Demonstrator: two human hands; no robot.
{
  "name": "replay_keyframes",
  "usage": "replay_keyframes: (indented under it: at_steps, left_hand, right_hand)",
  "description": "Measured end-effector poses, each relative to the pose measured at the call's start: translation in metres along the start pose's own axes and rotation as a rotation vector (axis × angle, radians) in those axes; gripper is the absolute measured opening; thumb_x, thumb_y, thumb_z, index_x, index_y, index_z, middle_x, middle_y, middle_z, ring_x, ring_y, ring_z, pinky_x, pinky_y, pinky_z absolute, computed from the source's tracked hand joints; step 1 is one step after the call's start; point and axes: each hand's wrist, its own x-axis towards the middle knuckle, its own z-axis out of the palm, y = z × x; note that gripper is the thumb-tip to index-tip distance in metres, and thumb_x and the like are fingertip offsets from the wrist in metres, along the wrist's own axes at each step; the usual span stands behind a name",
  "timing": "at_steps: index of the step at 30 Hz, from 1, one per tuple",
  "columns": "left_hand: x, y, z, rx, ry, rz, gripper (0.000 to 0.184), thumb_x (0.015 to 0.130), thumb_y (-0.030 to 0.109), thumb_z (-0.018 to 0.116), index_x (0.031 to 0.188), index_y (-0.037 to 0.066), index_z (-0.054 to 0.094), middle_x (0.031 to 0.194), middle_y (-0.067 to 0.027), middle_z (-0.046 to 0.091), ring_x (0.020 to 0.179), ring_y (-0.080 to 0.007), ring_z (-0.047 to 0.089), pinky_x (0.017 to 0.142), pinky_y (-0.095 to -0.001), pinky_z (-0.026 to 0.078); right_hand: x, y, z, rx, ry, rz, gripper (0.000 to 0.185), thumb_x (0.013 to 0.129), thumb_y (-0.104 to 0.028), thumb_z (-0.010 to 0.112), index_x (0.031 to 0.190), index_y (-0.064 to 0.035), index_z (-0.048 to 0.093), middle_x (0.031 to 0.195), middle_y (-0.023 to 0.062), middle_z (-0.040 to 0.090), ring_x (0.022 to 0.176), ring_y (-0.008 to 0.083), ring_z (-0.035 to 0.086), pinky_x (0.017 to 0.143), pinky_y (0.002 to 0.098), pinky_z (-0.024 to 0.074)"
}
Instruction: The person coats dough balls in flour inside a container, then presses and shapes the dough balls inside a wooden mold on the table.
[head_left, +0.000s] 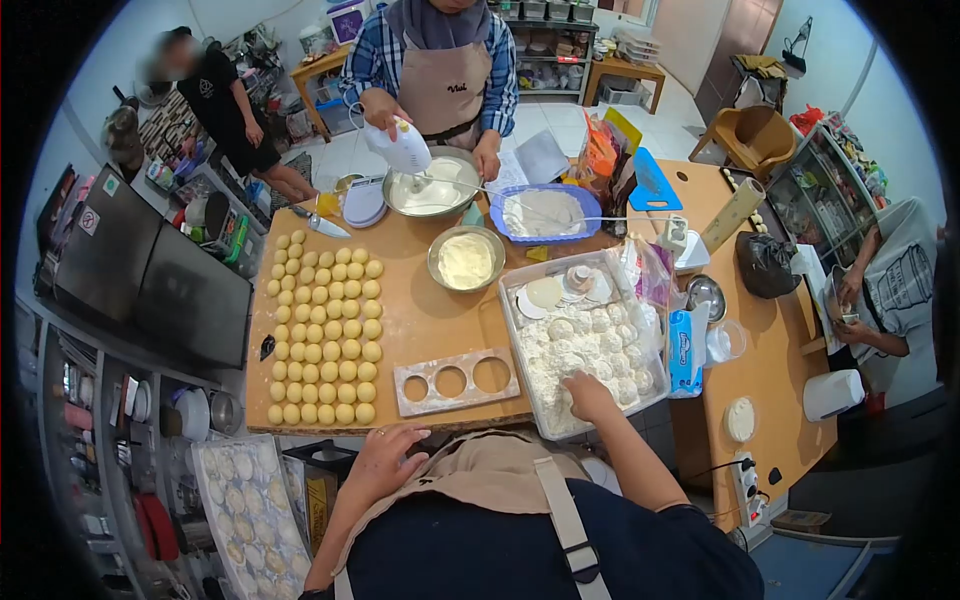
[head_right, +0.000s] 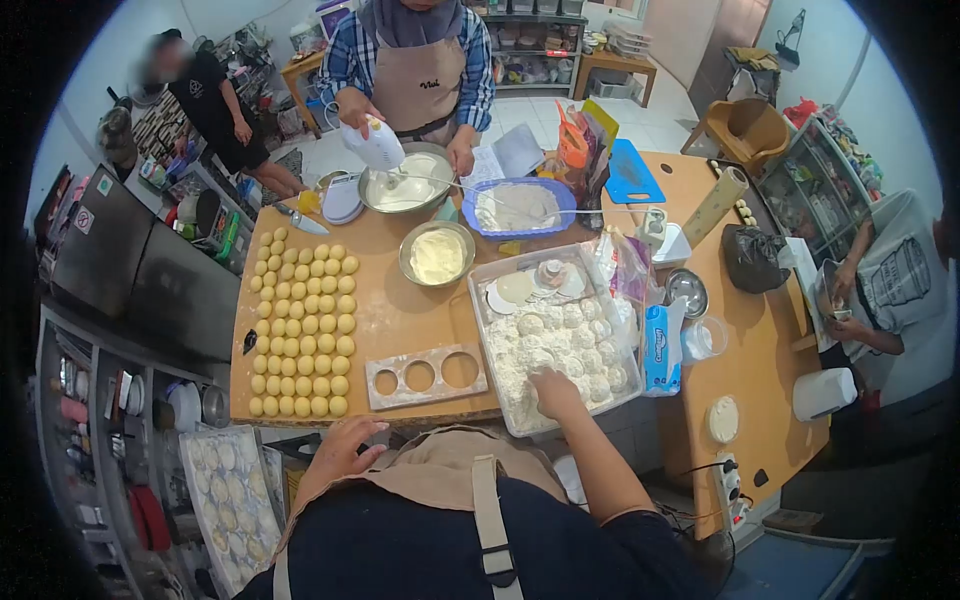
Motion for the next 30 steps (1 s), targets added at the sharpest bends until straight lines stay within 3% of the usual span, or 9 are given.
replay_keyframes:
  at_steps: [7, 10, 14, 18, 21, 25, 26, 27, 30]
  left_hand:
    - [-0.006, -0.026, -0.002, -0.046, -0.045, -0.007, 0.033, 0.086, 0.025, 0.066, 0.116, 0.01, 0.061, 0.118, -0.0081, 0.062, 0.11, -0.0282, 0.057, 0.094, -0.0409, 0.042]
    - [-0.008, -0.029, -0.015, -0.054, -0.031, -0.027, 0.034, 0.086, 0.025, 0.066, 0.116, 0.01, 0.061, 0.118, -0.0084, 0.062, 0.11, -0.0284, 0.056, 0.094, -0.0416, 0.043]
    - [-0.019, -0.051, -0.025, -0.05, 0.0, -0.013, 0.034, 0.086, 0.025, 0.066, 0.116, 0.01, 0.061, 0.118, -0.0089, 0.062, 0.111, -0.0285, 0.056, 0.093, -0.0415, 0.043]
    - [-0.044, -0.089, -0.04, -0.078, 0.049, -0.053, 0.034, 0.086, 0.026, 0.066, 0.117, 0.011, 0.061, 0.118, -0.0095, 0.062, 0.111, -0.0283, 0.057, 0.092, -0.0415, 0.044]
    - [-0.069, -0.12, -0.057, -0.097, 0.082, -0.113, 0.036, 0.085, 0.027, 0.067, 0.117, 0.012, 0.061, 0.118, -0.0095, 0.062, 0.11, -0.0283, 0.057, 0.091, -0.0416, 0.044]
    - [-0.109, -0.165, -0.082, -0.043, 0.147, -0.205, 0.037, 0.085, 0.028, 0.067, 0.118, 0.012, 0.061, 0.117, -0.0097, 0.062, 0.108, -0.0288, 0.059, 0.089, -0.042, 0.045]
    - [-0.119, -0.176, -0.088, -0.027, 0.16, -0.232, 0.037, 0.085, 0.028, 0.067, 0.118, 0.012, 0.061, 0.118, -0.0099, 0.062, 0.108, -0.0289, 0.059, 0.088, -0.042, 0.045]
    - [-0.13, -0.188, -0.093, -0.034, 0.176, -0.25, 0.037, 0.084, 0.028, 0.068, 0.118, 0.012, 0.061, 0.117, -0.0099, 0.062, 0.108, -0.0289, 0.059, 0.088, -0.042, 0.045]
    - [-0.166, -0.216, -0.107, -0.056, 0.257, -0.309, 0.038, 0.083, 0.027, 0.069, 0.117, 0.011, 0.061, 0.117, -0.0097, 0.062, 0.108, -0.0288, 0.059, 0.089, -0.0417, 0.045]
  right_hand:
    - [-0.006, -0.012, -0.035, 0.112, 0.179, 0.146, 0.036, 0.069, 0.002, 0.062, 0.103, -0.007, 0.059, 0.106, 0.0155, 0.057, 0.103, 0.0355, 0.056, 0.085, 0.0436, 0.0492]
    - [-0.002, -0.017, -0.036, 0.035, 0.238, 0.156, 0.045, 0.067, -0.003, 0.067, 0.111, -0.0031, 0.056, 0.108, 0.0171, 0.056, 0.105, 0.0368, 0.054, 0.087, 0.0441, 0.0475]
    - [0.014, -0.016, -0.024, -0.028, 0.075, 0.176, 0.045, 0.067, -0.005, 0.069, 0.11, -0.0014, 0.058, 0.112, 0.0175, 0.057, 0.109, 0.0361, 0.054, 0.094, 0.0423, 0.046]
    - [0.027, -0.029, -0.027, 0.002, 0.416, 0.189, 0.044, 0.068, -0.004, 0.067, 0.111, -0.0025, 0.059, 0.114, 0.0195, 0.057, 0.112, 0.0367, 0.052, 0.096, 0.0428, 0.0447]
    - [0.055, -0.061, -0.038, -0.048, 0.412, 0.325, 0.047, 0.067, -0.002, 0.068, 0.113, -0.0021, 0.059, 0.114, 0.0205, 0.057, 0.111, 0.0386, 0.052, 0.096, 0.0438, 0.0433]
    - [0.128, -0.167, -0.038, 0.193, 0.488, 0.039, 0.052, 0.064, -0.001, 0.07, 0.115, -0.0025, 0.059, 0.114, 0.0213, 0.057, 0.112, 0.0396, 0.051, 0.096, 0.0459, 0.0423]
    - [0.156, -0.195, -0.028, 0.238, 0.497, -0.145, 0.05, 0.065, -0.002, 0.07, 0.114, -0.0041, 0.06, 0.115, 0.0212, 0.057, 0.113, 0.0395, 0.051, 0.097, 0.0458, 0.0421]
    - [0.185, -0.22, -0.012, 0.152, 0.397, -0.203, 0.046, 0.069, -0.004, 0.07, 0.114, -0.0065, 0.061, 0.116, 0.0201, 0.058, 0.115, 0.0392, 0.051, 0.099, 0.0443, 0.0411]
    - [0.251, -0.337, 0.023, 0.452, 0.158, -0.379, 0.038, 0.075, -0.009, 0.07, 0.112, -0.0082, 0.063, 0.117, 0.018, 0.059, 0.117, 0.0358, 0.051, 0.101, 0.0426, 0.0401]
